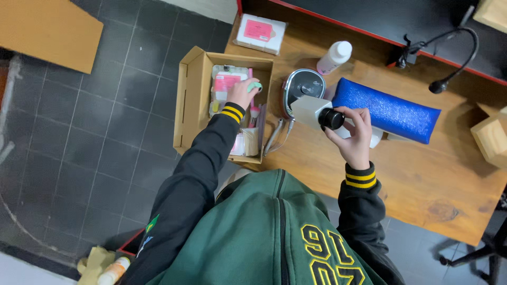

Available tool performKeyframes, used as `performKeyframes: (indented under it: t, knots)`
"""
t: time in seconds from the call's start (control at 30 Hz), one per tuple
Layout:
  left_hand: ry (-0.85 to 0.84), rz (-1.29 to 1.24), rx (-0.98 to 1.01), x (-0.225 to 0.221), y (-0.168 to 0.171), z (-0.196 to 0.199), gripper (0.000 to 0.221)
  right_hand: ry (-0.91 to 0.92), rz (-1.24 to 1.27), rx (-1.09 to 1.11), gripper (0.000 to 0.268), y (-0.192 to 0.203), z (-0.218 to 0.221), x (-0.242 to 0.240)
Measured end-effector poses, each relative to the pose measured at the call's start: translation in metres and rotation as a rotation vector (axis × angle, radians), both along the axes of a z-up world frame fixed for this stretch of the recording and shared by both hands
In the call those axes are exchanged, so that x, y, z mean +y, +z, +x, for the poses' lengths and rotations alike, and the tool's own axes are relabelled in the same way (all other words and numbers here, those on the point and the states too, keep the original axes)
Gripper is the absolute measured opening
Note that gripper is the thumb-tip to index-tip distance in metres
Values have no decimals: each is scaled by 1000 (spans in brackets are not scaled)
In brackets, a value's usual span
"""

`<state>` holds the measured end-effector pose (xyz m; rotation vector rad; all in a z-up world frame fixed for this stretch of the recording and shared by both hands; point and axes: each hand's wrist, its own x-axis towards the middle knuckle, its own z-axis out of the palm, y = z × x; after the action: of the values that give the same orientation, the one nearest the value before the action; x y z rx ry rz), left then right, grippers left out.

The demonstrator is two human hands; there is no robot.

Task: The person opens a cardboard box and removes various beauty and nail care items, placing them individually onto a wooden table.

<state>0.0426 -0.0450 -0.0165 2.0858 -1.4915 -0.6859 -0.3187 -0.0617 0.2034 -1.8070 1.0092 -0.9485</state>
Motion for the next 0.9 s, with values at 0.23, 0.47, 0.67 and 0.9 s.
performKeyframes:
  t: [0.23, 0.47, 0.67, 0.9]
  knots:
    - [-21, -94, 47, 9, 1, 10, 21, -116, 20, -53, 52, 8, -16, 16]
    - [46, -490, -82, 56, 141, 7, 24, -258, 24, -3, 53, -7, -54, 47]
    - [41, -549, 30, 81, 211, 3, 23, -409, 60, 46, 54, -5, -95, 70]
    - [-62, -487, 199, 96, 212, -40, 19, -529, 7, 121, 53, 4, -158, 72]
